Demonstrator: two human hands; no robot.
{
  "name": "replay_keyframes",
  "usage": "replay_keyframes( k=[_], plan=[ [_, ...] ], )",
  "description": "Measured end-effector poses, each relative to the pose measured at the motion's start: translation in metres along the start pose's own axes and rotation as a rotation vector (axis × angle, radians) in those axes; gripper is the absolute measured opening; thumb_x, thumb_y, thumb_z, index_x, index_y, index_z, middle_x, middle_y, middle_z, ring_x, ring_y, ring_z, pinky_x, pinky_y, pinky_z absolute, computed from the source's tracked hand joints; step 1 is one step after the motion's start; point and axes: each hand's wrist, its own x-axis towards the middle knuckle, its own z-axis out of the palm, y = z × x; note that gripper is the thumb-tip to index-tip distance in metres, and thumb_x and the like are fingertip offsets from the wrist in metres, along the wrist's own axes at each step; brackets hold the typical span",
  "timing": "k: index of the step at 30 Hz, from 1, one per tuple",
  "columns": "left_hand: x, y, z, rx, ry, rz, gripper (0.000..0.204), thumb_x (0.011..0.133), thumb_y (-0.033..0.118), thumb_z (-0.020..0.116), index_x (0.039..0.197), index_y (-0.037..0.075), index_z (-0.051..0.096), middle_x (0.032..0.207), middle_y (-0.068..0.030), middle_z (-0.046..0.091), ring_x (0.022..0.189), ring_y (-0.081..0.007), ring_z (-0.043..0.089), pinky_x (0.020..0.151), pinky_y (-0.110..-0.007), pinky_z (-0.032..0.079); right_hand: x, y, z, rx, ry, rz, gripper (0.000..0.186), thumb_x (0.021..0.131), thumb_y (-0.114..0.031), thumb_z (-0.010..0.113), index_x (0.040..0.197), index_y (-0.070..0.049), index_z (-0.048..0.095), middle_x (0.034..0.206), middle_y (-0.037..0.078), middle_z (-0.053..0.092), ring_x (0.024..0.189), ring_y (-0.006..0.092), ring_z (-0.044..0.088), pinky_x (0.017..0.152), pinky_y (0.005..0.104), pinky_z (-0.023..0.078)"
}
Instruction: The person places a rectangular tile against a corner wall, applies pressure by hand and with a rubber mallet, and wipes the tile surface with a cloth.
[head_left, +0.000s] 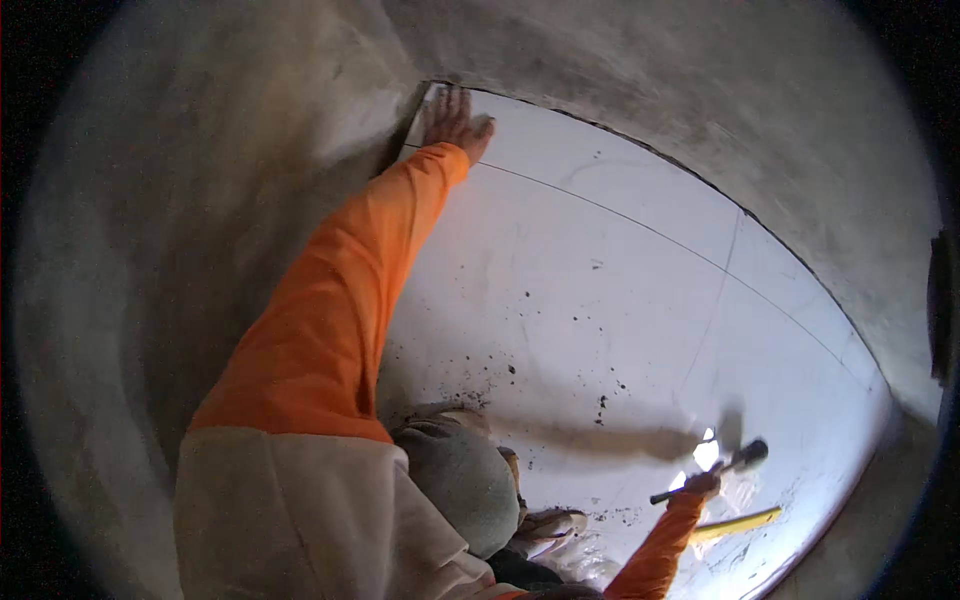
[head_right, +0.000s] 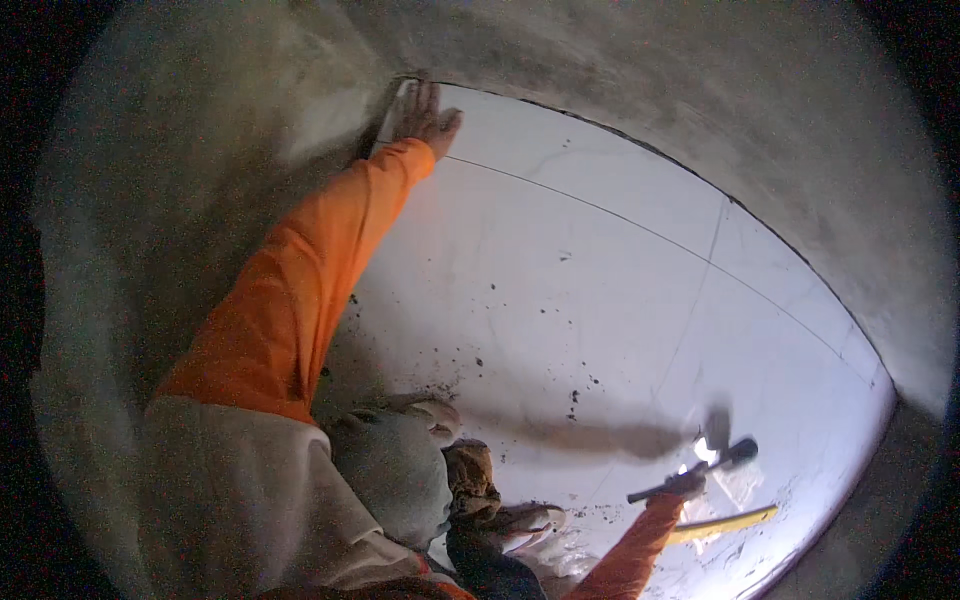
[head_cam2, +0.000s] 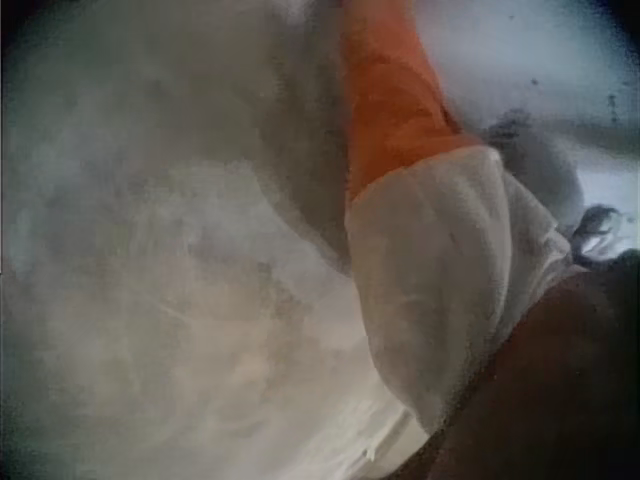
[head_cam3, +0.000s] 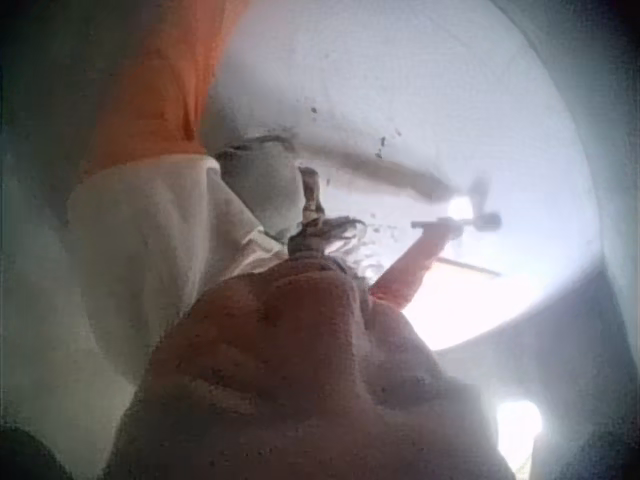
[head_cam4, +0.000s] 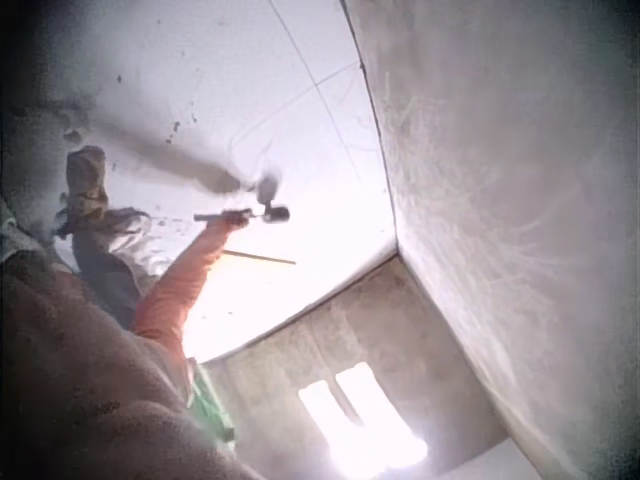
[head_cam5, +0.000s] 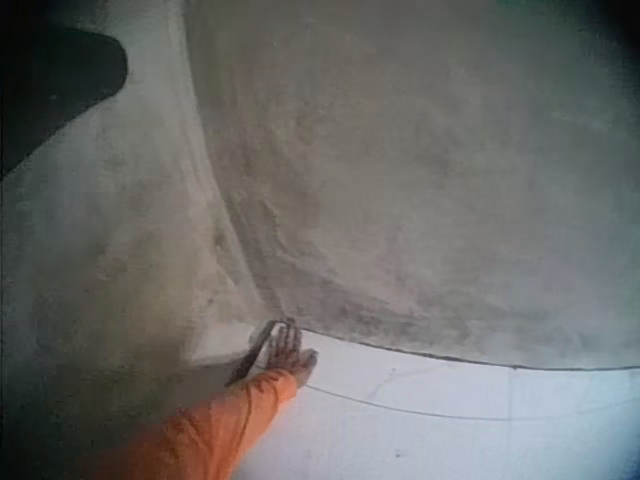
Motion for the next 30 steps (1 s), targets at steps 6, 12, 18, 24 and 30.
replay_keyframes(
  k=[6,12,18,24,30],
  plan=[
    [0.0,-0.036,-0.01,0.051,-0.176,0.04,0.077,0.085,0.056,0.04,0.143,0.008,0.022,0.15,-0.009,0.014,0.139,-0.0269,0.009,0.112,-0.044,0.005,-0.189,-0.189,0.237,0.409,-0.122,-0.195,0.03,0.092,-0.037,0.053,0.092,-0.007,0.05,0.056,-0.003,0.038,0.039,0.0052,0.034,0.034,0.0214,0.03],
    [0.012,-0.058,-0.025,-0.035,-0.19,0.201,0.081,0.083,0.059,0.045,0.143,0.009,0.023,0.15,-0.0122,0.015,0.137,-0.0328,0.013,0.112,-0.045,0.007,-0.237,-0.34,0.372,0.584,-0.556,-0.798,0.025,0.096,-0.029,0.042,0.08,-0.009,0.047,0.067,0.001,0.044,0.065,0.017,0.048,0.068,0.0371,0.044],
    [0.012,-0.05,-0.027,-0.102,-0.114,0.223,0.067,0.083,0.048,0.048,0.133,0.004,0.037,0.139,-0.0176,0.034,0.13,-0.0373,0.026,0.11,-0.047,0.015,-0.272,-0.358,0.542,0.894,-1.034,-0.624,0.03,0.096,-0.032,0.038,0.072,-0.014,0.037,0.06,-0.002,0.034,0.057,0.0108,0.035,0.055,0.0313,0.034],
    [0.011,-0.059,-0.02,-0.209,-0.151,0.262,0.05,0.087,0.028,0.041,0.132,0.007,0.041,0.138,-0.0158,0.036,0.132,-0.0367,0.024,0.11,-0.052,0.012,-0.308,-0.365,0.621,0.716,-1.175,-0.979,0.026,0.095,-0.032,0.043,0.077,-0.013,0.042,0.069,0.001,0.043,0.061,0.0128,0.04,0.057,0.0307,0.036],
    [0.015,-0.054,-0.018,-0.184,-0.1,0.222,0.048,0.085,0.026,0.043,0.128,0.006,0.045,0.136,-0.0159,0.038,0.131,-0.0366,0.024,0.109,-0.052,0.014,-0.269,-0.314,0.692,0.795,-1.301,-0.749,0.024,0.093,-0.033,0.049,0.101,-0.01,0.052,0.094,0.005,0.055,0.084,0.0199,0.053,0.079,0.0378,0.044]
  ],
)
